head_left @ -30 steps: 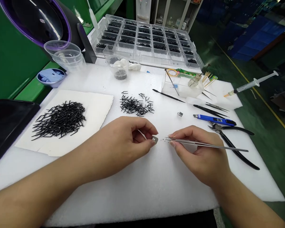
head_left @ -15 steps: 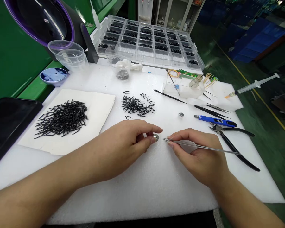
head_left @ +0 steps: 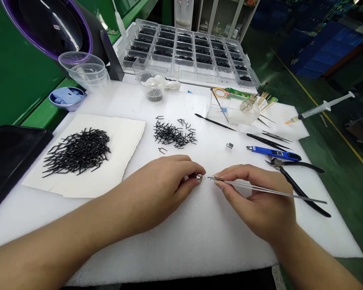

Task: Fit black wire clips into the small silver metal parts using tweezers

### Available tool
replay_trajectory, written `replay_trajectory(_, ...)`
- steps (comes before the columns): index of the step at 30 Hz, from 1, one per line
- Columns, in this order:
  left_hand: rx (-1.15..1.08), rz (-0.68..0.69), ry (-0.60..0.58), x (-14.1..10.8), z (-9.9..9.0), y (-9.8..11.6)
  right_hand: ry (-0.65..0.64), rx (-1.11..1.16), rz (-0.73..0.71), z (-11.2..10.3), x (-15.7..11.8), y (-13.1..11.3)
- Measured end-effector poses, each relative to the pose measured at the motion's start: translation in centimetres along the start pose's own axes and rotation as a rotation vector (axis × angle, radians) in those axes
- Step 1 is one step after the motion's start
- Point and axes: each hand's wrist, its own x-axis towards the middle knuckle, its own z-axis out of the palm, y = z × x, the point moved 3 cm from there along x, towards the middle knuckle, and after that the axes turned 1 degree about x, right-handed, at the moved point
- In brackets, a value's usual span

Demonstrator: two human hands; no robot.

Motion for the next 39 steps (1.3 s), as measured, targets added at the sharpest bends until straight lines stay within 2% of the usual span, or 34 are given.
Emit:
replay_trajectory(4, 0.001, 0.008, -0.014, 0.17, 0.2, -0.08, 0.01, 0.055, -0.072, 0.07, -0.06, -0.57)
replay_trajectory(26, -0.015, -0.015, -0.027, 0.33, 0.29, 0.03, -0.04, 0.089, -0.06, 0.51, 0.24, -0.57)
replay_trajectory(39, -0.037, -0.007, -0.015, 0.14, 0.22, -0.01, -0.064, 0.035, -0.15, 0.38, 0.33, -1.05)
